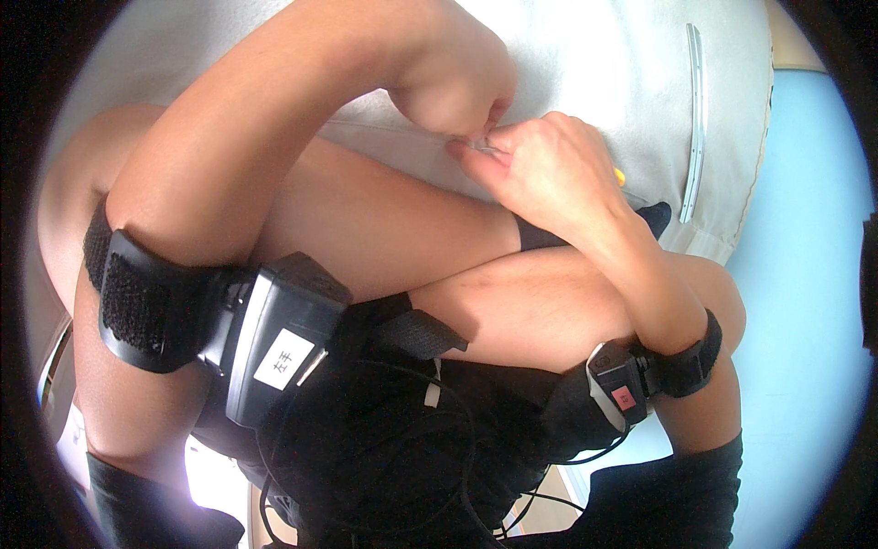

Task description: The person assembles metal hooks and brackets on a white cloth on the floor by hand and using a screwdriver.

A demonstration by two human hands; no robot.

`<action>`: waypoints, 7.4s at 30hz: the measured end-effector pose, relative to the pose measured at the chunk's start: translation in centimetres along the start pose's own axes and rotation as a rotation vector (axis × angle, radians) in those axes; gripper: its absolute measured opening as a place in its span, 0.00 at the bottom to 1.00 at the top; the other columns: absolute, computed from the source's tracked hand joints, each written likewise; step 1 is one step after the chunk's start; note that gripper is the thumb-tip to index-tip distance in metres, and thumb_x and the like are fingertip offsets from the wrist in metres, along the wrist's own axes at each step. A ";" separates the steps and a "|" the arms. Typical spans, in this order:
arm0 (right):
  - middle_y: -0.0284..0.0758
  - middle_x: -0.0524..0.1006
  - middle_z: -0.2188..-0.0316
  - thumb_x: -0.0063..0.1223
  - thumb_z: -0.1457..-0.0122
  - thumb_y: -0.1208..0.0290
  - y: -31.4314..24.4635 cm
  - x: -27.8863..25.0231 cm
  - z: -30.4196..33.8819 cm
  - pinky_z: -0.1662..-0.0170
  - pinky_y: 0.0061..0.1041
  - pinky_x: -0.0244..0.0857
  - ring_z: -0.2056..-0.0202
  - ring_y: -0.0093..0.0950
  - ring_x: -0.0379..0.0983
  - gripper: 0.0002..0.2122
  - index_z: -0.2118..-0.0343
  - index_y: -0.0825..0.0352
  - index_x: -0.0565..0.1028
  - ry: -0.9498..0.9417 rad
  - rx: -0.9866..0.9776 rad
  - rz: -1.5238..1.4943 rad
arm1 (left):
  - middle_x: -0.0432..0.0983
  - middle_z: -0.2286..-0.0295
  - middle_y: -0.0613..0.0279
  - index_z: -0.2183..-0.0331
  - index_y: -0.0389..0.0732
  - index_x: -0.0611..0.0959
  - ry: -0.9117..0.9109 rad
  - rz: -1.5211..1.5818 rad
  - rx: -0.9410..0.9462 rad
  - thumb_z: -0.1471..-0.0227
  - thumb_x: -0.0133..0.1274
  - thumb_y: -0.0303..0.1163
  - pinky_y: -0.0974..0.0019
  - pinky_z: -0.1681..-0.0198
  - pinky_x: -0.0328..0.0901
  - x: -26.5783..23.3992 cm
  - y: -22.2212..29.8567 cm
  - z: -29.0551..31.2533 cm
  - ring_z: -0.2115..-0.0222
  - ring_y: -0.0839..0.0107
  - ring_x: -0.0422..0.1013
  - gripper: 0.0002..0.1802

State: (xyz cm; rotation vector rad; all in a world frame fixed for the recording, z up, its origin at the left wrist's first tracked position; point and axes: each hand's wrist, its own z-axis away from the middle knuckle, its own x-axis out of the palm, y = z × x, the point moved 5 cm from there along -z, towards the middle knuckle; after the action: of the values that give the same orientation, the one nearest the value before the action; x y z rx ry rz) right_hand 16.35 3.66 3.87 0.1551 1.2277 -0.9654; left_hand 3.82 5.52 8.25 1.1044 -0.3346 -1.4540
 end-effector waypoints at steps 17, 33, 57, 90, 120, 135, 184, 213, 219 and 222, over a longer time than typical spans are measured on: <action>0.49 0.77 0.79 0.55 0.43 0.54 -0.2 -0.8 0.3 0.66 0.44 0.70 0.74 0.49 0.76 0.20 0.77 0.70 0.80 -0.156 0.161 -0.003 | 0.80 0.62 0.45 0.59 0.33 0.83 -0.138 0.033 -0.144 0.47 0.49 0.32 0.56 0.55 0.65 -0.5 -0.6 -0.9 0.60 0.53 0.74 0.17; 0.50 0.75 0.79 0.48 0.38 0.63 -1.8 -1.1 0.3 0.67 0.42 0.67 0.73 0.52 0.72 0.15 0.71 0.73 0.76 -0.063 0.082 -0.036 | 0.78 0.60 0.42 0.58 0.31 0.82 -0.078 -0.034 -0.034 0.45 0.46 0.31 0.57 0.53 0.64 -0.7 -0.7 1.1 0.58 0.51 0.73 0.18; 0.49 0.72 0.81 0.52 0.41 0.69 -2.4 -2.9 0.2 0.73 0.34 0.62 0.81 0.44 0.64 0.09 0.68 0.69 0.81 -0.055 0.154 -0.250 | 0.79 0.66 0.46 0.63 0.30 0.83 -0.135 -0.058 -0.205 0.47 0.46 0.30 0.56 0.58 0.64 -1.3 1.4 1.2 0.65 0.54 0.72 0.16; 0.43 0.67 0.80 0.41 0.33 0.60 3.5 -4.6 4.9 0.67 0.33 0.60 0.76 0.34 0.64 0.16 0.69 0.70 0.71 -0.217 0.190 -0.192 | 0.81 0.68 0.50 0.64 0.39 0.86 0.165 -0.224 -0.077 0.48 0.51 0.29 0.58 0.59 0.66 -0.2 2.0 -1.2 0.66 0.56 0.75 0.12; 0.36 0.61 0.86 0.47 0.35 0.58 4.0 -2.6 2.3 0.74 0.29 0.55 0.81 0.25 0.56 0.20 0.77 0.71 0.71 -0.207 0.223 -0.286 | 0.80 0.71 0.48 0.66 0.36 0.85 0.073 -0.110 -0.025 0.47 0.50 0.29 0.58 0.61 0.65 -1.3 1.9 -1.9 0.68 0.56 0.73 0.11; 0.46 0.72 0.83 0.46 0.36 0.61 7.4 -5.1 0.6 0.69 0.37 0.65 0.79 0.40 0.69 0.17 0.72 0.73 0.77 -0.129 0.275 -0.161 | 0.80 0.65 0.49 0.61 0.37 0.84 0.175 -0.183 -0.155 0.44 0.49 0.31 0.58 0.56 0.66 -4.3 4.3 -4.5 0.62 0.55 0.75 0.13; 0.36 0.70 0.81 0.44 0.34 0.60 2.9 -3.0 1.2 0.72 0.30 0.60 0.79 0.27 0.63 0.16 0.71 0.69 0.74 -0.391 0.334 -0.167 | 0.80 0.71 0.48 0.66 0.34 0.84 0.139 -0.064 -0.171 0.49 0.50 0.27 0.59 0.62 0.67 -1.4 0.8 -2.5 0.69 0.56 0.74 0.11; 0.46 0.74 0.84 0.55 0.42 0.47 0.6 -0.6 0.1 0.69 0.37 0.68 0.77 0.47 0.73 0.23 0.79 0.67 0.79 0.106 0.205 -0.112 | 0.80 0.69 0.47 0.66 0.35 0.84 0.065 -0.037 -0.035 0.48 0.50 0.29 0.58 0.60 0.65 -1.7 -0.6 -1.5 0.67 0.57 0.73 0.11; 0.49 0.76 0.84 0.51 0.41 0.51 0.0 -0.5 -0.5 0.69 0.46 0.72 0.77 0.51 0.75 0.23 0.81 0.67 0.79 0.081 0.128 -0.058 | 0.80 0.68 0.47 0.65 0.35 0.85 0.033 -0.032 -0.010 0.47 0.51 0.30 0.58 0.59 0.65 -1.3 -0.7 -1.5 0.66 0.56 0.74 0.11; 0.49 0.76 0.84 0.51 0.41 0.50 -0.3 -1.0 -0.4 0.69 0.46 0.71 0.77 0.50 0.76 0.24 0.82 0.68 0.79 0.026 0.129 0.013 | 0.81 0.67 0.48 0.64 0.35 0.85 0.040 -0.016 -0.178 0.47 0.52 0.30 0.58 0.57 0.66 -1.5 -0.5 -1.3 0.65 0.56 0.74 0.12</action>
State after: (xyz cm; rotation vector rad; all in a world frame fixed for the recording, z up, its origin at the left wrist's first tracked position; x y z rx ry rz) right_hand 15.83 4.26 4.72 0.2776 1.1870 -1.0346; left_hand 4.25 7.47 7.81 0.9924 -0.1651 -1.4447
